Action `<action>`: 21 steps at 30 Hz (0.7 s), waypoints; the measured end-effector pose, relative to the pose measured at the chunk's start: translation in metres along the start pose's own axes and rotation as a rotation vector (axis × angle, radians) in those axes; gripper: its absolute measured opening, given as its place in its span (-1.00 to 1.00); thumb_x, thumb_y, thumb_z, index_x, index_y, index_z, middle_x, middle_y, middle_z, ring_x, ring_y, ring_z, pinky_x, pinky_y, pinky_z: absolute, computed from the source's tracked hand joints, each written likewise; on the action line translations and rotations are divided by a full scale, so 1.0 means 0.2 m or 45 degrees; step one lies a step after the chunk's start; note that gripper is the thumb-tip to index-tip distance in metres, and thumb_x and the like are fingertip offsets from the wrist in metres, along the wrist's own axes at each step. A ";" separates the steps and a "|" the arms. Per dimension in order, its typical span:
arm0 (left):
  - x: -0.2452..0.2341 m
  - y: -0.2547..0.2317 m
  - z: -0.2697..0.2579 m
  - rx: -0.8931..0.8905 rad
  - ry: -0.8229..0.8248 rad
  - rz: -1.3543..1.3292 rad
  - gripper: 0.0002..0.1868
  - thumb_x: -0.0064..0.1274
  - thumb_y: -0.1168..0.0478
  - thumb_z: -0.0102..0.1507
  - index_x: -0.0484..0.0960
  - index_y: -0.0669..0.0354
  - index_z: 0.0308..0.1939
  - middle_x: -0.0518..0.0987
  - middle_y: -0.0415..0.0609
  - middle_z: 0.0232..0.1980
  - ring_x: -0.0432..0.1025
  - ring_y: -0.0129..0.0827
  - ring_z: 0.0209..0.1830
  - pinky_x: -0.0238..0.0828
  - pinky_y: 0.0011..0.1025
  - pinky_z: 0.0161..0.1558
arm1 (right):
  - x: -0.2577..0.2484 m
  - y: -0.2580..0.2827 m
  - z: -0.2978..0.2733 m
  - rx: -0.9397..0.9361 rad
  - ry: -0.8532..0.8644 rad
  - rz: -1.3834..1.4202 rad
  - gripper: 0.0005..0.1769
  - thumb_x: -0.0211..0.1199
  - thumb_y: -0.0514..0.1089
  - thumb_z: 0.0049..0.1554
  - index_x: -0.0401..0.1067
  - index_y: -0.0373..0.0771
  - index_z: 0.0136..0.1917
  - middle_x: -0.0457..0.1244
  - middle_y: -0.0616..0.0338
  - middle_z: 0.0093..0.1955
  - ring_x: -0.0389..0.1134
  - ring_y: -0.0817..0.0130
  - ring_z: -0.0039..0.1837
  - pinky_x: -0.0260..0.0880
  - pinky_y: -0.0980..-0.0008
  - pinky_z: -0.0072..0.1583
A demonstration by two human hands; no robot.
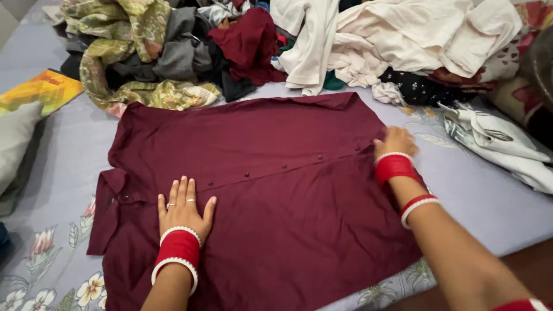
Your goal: The person picks up a maroon shirt from a pile on a bed, spreads it flat, smooths the fabric with their hands, and begins folding the sides toward the center.
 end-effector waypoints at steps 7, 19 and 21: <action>0.00 0.00 0.00 0.012 -0.029 -0.036 -0.14 -0.38 -0.38 0.32 0.16 0.08 0.53 0.07 -0.11 0.63 -0.13 -0.32 0.64 -0.34 -0.08 0.54 | -0.41 1.34 -1.19 -1.141 0.816 0.281 -0.15 0.28 0.32 0.03 0.19 0.05 0.50 -0.05 0.13 0.63 -0.20 0.02 0.66 -0.19 -0.28 0.52; 0.07 0.03 0.03 0.015 0.025 -0.030 -0.17 -0.47 -0.35 0.34 0.10 0.05 0.54 0.01 -0.13 0.64 -0.17 -0.32 0.64 -0.36 -0.07 0.54 | -0.09 0.42 -0.82 -0.466 0.728 0.007 0.20 -0.02 0.71 0.01 -0.16 0.05 0.66 -0.35 0.17 0.73 -0.42 0.16 0.71 -0.40 -0.11 0.58; 0.11 0.02 0.01 -0.004 0.021 -0.019 -0.18 -0.50 -0.35 0.36 0.09 0.04 0.56 0.00 -0.13 0.65 -0.19 -0.31 0.65 -0.35 -0.05 0.55 | -0.04 0.37 -0.82 -0.492 0.762 0.014 0.18 0.03 0.67 0.03 -0.15 0.05 0.68 -0.35 0.12 0.73 -0.42 0.14 0.70 -0.39 -0.08 0.57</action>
Point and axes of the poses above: each hand's wrist, its own z-axis towards the middle knuckle, its own x-axis out of the palm, y = z × x, the point moved 8 cm from there along z, towards the middle knuckle
